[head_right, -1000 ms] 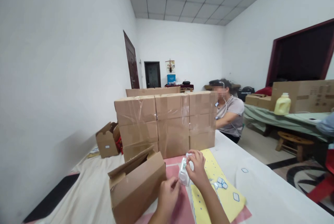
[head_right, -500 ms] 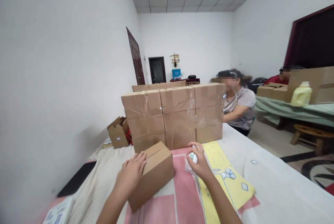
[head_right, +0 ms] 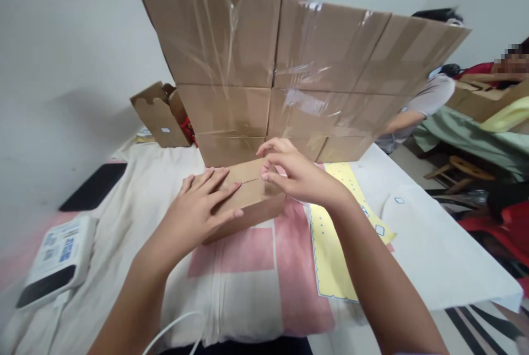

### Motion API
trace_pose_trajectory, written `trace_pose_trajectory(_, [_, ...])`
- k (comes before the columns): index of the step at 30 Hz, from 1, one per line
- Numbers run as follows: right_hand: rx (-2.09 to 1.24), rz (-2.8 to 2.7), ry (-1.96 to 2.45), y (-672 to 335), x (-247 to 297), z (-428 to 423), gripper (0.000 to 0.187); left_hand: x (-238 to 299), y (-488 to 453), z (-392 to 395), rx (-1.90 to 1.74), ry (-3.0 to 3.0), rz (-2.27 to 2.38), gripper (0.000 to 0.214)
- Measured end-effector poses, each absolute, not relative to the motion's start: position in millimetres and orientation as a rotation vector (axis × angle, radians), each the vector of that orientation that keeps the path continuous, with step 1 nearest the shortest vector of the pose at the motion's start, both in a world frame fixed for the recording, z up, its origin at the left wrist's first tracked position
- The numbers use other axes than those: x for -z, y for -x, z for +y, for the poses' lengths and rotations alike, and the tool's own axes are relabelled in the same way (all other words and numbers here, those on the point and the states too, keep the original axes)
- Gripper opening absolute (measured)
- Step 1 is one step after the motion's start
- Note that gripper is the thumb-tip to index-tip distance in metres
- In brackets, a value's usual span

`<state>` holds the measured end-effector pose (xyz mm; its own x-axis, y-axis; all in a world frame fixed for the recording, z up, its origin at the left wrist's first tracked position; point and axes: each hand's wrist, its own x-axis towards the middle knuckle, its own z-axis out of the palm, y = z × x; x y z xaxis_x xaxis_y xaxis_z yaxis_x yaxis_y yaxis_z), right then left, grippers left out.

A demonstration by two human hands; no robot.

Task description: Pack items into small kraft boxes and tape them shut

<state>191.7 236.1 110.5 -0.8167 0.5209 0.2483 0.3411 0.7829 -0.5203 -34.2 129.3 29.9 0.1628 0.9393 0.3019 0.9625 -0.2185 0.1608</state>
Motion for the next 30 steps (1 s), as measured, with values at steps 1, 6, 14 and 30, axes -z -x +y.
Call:
trace_pose_trajectory(1, [-0.639,-2.636,0.68,-185,-110,240,0.022,-30,34,128,0.53,2.34,-1.91,0.062])
trace_pose_trajectory(6, [-0.527,-2.805,0.784,-164,-101,259,0.014,-30,33,128,0.527,2.331,-1.94,0.062])
trace_pose_trajectory(14, [-0.588,-2.83,0.743,-162,-107,271,0.01,-29,34,128,0.544,2.336,-1.968,0.062])
trace_pose_trajectory(30, [-0.431,-2.936,0.695,-160,-91,274,0.017,-25,35,125,0.603,2.322,-1.992,0.063])
